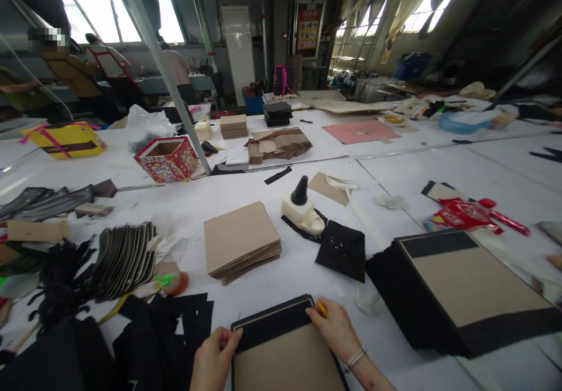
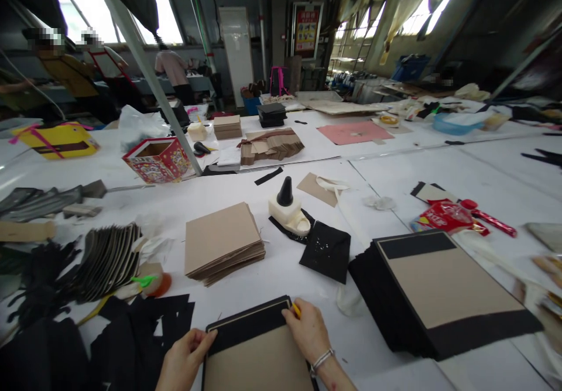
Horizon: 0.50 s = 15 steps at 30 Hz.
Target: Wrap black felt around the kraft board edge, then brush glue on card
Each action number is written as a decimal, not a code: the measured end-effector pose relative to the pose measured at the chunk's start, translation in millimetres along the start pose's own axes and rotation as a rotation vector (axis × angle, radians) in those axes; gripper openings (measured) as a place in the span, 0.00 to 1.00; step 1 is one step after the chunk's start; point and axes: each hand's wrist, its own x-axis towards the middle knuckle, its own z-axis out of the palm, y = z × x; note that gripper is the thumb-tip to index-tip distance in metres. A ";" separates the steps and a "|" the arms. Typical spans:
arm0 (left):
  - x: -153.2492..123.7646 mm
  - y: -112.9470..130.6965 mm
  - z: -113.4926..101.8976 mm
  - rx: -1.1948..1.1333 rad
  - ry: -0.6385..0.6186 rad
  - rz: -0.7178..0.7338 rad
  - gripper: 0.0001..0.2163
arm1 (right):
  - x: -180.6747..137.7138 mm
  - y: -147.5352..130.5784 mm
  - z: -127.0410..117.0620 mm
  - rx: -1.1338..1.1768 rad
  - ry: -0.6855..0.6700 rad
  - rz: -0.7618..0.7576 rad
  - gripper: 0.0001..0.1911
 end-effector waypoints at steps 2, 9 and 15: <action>-0.2 0.5 -0.6 0.007 -0.005 0.003 0.22 | -0.1 -0.7 0.1 -0.006 0.006 0.006 0.15; 2.0 2.2 0.6 0.025 0.017 0.000 0.23 | -1.4 -2.3 -0.2 0.002 0.024 0.006 0.14; 2.7 -1.3 2.4 0.034 0.010 0.004 0.22 | -0.5 -0.9 1.0 -0.019 0.026 0.011 0.14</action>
